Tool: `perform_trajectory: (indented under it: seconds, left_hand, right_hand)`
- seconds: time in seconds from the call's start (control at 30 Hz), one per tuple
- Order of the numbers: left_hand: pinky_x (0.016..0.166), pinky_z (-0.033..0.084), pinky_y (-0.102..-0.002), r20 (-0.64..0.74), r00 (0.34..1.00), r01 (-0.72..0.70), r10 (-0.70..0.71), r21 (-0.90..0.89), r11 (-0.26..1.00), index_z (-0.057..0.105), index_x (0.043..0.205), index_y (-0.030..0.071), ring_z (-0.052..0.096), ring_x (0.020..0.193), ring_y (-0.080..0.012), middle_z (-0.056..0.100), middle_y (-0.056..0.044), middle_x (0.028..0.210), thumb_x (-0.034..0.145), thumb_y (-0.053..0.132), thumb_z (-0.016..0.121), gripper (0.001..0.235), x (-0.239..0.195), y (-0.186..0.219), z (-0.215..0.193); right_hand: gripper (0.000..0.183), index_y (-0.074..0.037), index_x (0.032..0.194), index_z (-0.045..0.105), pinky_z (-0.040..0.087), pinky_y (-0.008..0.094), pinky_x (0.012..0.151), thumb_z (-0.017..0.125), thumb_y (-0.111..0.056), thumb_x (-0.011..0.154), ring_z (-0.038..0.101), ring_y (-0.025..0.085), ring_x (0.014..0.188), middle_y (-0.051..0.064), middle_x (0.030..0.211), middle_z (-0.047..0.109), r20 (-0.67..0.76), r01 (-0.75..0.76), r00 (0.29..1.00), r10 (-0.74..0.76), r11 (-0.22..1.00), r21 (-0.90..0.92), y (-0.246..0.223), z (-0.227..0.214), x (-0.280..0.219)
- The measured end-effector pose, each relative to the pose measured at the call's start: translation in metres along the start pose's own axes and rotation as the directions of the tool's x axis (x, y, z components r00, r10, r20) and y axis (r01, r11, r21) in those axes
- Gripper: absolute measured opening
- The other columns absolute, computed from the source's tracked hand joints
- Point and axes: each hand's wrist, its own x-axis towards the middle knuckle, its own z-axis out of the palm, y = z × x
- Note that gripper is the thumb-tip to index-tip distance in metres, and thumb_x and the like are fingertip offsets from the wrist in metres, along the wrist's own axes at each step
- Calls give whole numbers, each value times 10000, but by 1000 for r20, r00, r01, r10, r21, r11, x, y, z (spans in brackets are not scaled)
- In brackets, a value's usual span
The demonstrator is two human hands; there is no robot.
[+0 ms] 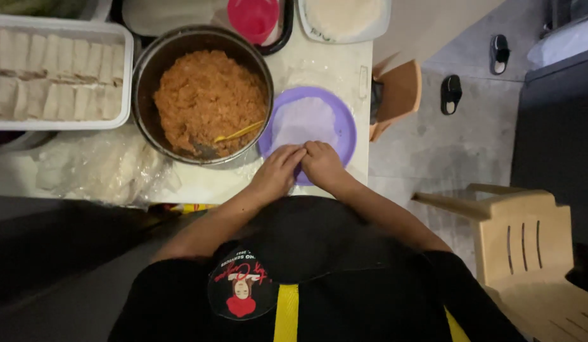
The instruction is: The person is preparing spring rolls by placing a meat filling onto a wrapper and rolling it up.
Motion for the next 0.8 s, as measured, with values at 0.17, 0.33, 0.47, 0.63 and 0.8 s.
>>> perform_trajectory:
  seconds: [0.17,0.33,0.47,0.63,0.8]
  left_hand:
    - [1034,452,-505,-35,999,32,-33,-7,999,567,1372,17,588,1163,-383,645,-184,1229,822,41,719,571,5,5,-1]
    - [1040,439,-499,-25,1000,-4,8,159,987,697,1090,130,626,1071,-298,677,-65,1003,807,108,734,287,-6,-27,31]
    - [1018,444,-484,-28,994,-101,105,111,989,710,909,127,630,1081,-288,690,-59,991,738,125,726,171,-8,-25,15]
    - [979,481,-450,-16,997,-76,77,44,996,734,931,155,628,1090,-277,705,-31,1014,771,144,725,160,-20,-25,5]
    - [890,496,-471,-140,984,-102,112,78,992,745,933,150,638,1053,-324,700,-80,1049,758,161,705,180,-23,-23,5]
  right_hand:
    - [132,-14,953,704,518,470,768,675,-93,851,633,361,856,156,920,646,93,-93,992,85,993,78,-14,-16,-2]
    - [166,-46,1024,718,515,470,765,689,-109,874,643,357,870,139,920,658,51,-80,996,78,996,33,-15,-35,-13]
    - [136,-59,949,719,535,469,709,729,-180,888,645,375,804,157,897,674,209,-122,973,93,984,130,-4,-48,2]
    - [102,-57,904,728,533,474,742,707,-156,922,660,360,844,143,884,678,165,37,985,-57,992,119,-29,-57,105]
    - [160,-51,869,775,540,483,716,719,-193,821,676,384,839,163,870,689,291,162,940,-176,984,73,-60,0,185]
